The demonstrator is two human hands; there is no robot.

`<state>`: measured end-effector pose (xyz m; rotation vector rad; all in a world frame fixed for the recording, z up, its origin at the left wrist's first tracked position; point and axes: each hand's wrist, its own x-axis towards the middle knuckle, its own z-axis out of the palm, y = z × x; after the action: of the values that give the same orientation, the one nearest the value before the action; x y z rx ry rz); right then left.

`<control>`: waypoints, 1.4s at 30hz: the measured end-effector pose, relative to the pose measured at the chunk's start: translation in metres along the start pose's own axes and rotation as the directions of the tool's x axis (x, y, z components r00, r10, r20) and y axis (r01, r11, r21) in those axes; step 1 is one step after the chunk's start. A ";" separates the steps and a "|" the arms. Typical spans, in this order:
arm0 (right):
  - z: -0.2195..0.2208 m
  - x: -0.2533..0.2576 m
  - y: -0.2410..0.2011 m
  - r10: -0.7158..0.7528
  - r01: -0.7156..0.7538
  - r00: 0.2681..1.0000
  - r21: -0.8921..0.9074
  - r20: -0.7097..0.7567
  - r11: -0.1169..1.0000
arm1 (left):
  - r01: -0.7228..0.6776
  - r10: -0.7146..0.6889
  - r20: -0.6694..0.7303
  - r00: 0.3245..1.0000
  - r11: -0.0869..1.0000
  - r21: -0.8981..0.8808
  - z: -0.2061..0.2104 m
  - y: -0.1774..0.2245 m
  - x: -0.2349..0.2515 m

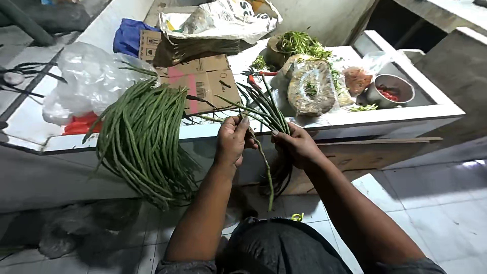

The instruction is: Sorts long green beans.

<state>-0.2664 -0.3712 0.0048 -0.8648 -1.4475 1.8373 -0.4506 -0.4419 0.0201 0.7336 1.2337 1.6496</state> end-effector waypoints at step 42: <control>-0.021 -0.086 0.019 -0.280 0.266 0.960 -0.370 0.016 0.890 | -0.051 0.142 0.422 0.896 0.974 -0.220 0.028 -0.075 -0.064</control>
<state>-0.2015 -0.4324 -0.0079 -0.8136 -1.8236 1.3553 -0.3769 -0.4838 -0.0383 0.9826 0.7076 1.5511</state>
